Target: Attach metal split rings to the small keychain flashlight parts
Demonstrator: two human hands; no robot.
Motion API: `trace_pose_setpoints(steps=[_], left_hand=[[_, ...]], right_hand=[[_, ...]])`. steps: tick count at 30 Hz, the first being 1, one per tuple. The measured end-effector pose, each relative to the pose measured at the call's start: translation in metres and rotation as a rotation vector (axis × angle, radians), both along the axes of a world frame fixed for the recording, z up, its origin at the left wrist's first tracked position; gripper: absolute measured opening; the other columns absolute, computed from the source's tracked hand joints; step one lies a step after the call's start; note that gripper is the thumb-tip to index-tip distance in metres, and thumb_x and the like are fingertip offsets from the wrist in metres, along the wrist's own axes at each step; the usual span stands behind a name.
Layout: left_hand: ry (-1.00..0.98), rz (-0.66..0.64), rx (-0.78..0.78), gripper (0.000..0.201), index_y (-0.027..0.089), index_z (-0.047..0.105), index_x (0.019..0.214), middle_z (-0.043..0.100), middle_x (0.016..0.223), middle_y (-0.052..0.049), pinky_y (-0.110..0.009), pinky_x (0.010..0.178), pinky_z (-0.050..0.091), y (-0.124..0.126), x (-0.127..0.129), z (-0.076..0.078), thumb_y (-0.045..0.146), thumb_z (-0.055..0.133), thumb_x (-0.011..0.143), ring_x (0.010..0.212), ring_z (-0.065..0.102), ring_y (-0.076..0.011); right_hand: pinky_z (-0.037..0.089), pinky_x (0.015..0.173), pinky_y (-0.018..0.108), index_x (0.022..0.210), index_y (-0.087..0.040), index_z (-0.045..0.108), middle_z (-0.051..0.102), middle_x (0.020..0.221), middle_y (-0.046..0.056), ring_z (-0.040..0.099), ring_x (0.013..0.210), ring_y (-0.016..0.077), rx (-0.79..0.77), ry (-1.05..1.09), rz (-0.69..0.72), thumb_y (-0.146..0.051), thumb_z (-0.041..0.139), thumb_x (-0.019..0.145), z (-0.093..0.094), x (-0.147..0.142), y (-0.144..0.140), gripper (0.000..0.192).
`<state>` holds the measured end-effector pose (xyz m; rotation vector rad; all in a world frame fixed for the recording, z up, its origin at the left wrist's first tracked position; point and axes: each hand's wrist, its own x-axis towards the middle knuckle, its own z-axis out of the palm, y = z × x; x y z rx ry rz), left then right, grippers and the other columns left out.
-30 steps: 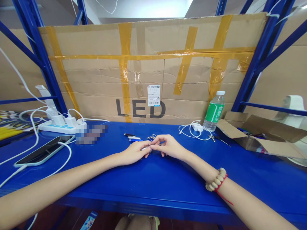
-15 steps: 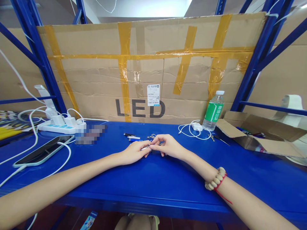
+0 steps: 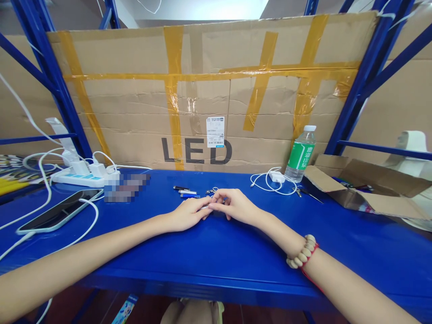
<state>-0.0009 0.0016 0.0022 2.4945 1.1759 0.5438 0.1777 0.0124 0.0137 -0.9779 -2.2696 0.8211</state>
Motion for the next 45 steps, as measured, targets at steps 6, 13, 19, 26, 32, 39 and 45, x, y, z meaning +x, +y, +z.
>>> trace_pose_setpoints(steps=[6,13,19,26,32,39,45], left_hand=[[-0.205,-0.041,-0.096,0.024,0.019,0.05,0.094,0.056,0.068,0.003,-0.023,0.07,0.038,0.005,-0.001,-0.004,0.029,0.03,0.089,0.07,0.053,-0.0121],[-0.313,-0.059,-0.143,0.028,0.018,0.05,0.1,0.053,0.064,0.003,-0.023,0.074,0.038,0.006,-0.001,-0.006,0.031,0.028,0.089,0.071,0.052,-0.0122],[-0.31,-0.054,-0.148,0.025,0.018,0.049,0.086,0.053,0.064,0.003,-0.023,0.072,0.038,0.005,-0.001,-0.005,0.031,0.028,0.089,0.07,0.052,-0.0119],[-0.296,-0.042,-0.146,0.024,0.018,0.048,0.082,0.053,0.065,0.003,-0.022,0.072,0.038,0.003,0.0,-0.003,0.03,0.028,0.089,0.07,0.052,-0.0116],[-0.282,-0.045,-0.133,0.024,0.018,0.048,0.084,0.054,0.065,0.003,-0.023,0.072,0.038,0.002,0.0,-0.002,0.03,0.028,0.089,0.07,0.052,-0.0114],[-0.258,-0.041,-0.119,0.025,0.018,0.049,0.081,0.054,0.066,0.003,-0.023,0.073,0.038,0.001,0.0,0.0,0.029,0.028,0.088,0.07,0.052,-0.0116],[-0.244,-0.046,-0.108,0.027,0.018,0.049,0.083,0.055,0.067,0.003,-0.023,0.071,0.039,0.002,-0.001,-0.002,0.032,0.028,0.089,0.07,0.052,-0.0117]], right_hand=[[0.032,0.037,0.017,0.088,-0.014,0.059,0.06,0.07,0.001,0.047,0.04,0.0038,-0.082,0.144,-0.041,-0.043,0.057,0.075,-0.005,-0.001,0.004,0.032],[0.032,0.034,0.016,0.094,-0.013,0.061,0.061,0.071,0.003,0.049,0.041,0.0047,-0.13,0.205,-0.057,-0.044,0.06,0.072,-0.006,0.0,0.008,0.038],[0.033,0.036,0.017,0.086,-0.012,0.063,0.061,0.069,0.002,0.048,0.039,0.004,-0.066,0.193,-0.127,-0.042,0.064,0.068,-0.005,0.0,0.01,0.034],[0.035,0.038,0.019,0.076,-0.013,0.065,0.062,0.062,0.002,0.047,0.037,0.005,0.028,0.158,-0.214,-0.043,0.067,0.064,-0.006,0.001,0.013,0.032],[0.035,0.038,0.019,0.073,-0.013,0.066,0.062,0.059,0.002,0.047,0.037,0.0058,0.044,0.153,-0.206,-0.044,0.067,0.064,-0.007,0.002,0.013,0.032],[0.035,0.037,0.018,0.071,-0.013,0.063,0.063,0.06,0.002,0.047,0.037,0.0051,0.0,0.185,-0.168,-0.045,0.067,0.064,-0.009,0.002,0.014,0.033],[0.035,0.036,0.018,0.069,-0.013,0.061,0.063,0.06,0.002,0.046,0.038,0.0047,-0.049,0.208,-0.147,-0.046,0.067,0.063,-0.008,0.002,0.012,0.034]])
